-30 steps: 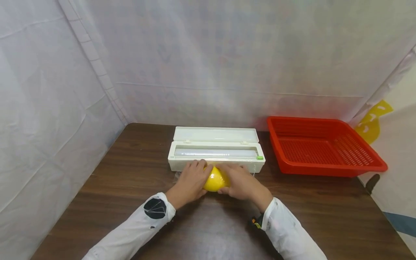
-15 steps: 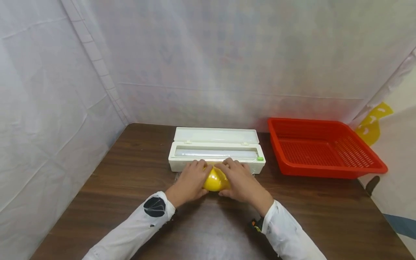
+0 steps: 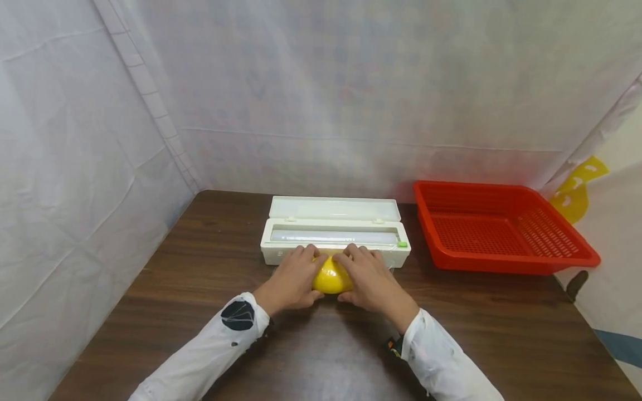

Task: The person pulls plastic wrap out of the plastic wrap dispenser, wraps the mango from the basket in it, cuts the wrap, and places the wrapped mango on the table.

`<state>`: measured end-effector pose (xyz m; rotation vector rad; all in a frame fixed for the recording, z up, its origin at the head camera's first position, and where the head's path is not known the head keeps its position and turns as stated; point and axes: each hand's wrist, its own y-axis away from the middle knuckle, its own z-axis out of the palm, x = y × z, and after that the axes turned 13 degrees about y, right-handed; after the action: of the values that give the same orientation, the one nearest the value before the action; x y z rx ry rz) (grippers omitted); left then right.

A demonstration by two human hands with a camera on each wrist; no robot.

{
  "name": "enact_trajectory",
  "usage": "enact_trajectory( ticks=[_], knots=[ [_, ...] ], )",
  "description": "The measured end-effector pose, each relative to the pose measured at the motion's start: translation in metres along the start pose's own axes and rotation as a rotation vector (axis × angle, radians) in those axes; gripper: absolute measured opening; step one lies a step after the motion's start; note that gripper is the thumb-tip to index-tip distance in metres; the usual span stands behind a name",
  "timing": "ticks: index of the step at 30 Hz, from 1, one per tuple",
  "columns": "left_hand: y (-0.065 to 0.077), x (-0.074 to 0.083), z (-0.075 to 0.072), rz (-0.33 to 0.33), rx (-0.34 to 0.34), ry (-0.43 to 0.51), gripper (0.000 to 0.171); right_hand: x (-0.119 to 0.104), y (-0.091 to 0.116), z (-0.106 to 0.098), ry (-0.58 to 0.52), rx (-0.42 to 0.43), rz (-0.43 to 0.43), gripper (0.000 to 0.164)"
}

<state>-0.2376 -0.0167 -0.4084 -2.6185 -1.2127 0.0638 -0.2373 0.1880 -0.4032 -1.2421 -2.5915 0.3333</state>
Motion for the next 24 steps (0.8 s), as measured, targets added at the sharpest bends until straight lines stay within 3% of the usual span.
enact_trajectory(
  ticks=[15,24],
  knots=[
    [-0.0002,-0.0008,-0.0001,-0.02,-0.028,0.076,0.082,0.0018,-0.0009,-0.0011,0.018,0.028,-0.025,0.071],
    [0.0019,-0.0018,-0.0015,-0.003,0.012,0.144,0.085,0.0036,-0.0013,0.0002,0.0,0.071,-0.061,0.069]
  ],
)
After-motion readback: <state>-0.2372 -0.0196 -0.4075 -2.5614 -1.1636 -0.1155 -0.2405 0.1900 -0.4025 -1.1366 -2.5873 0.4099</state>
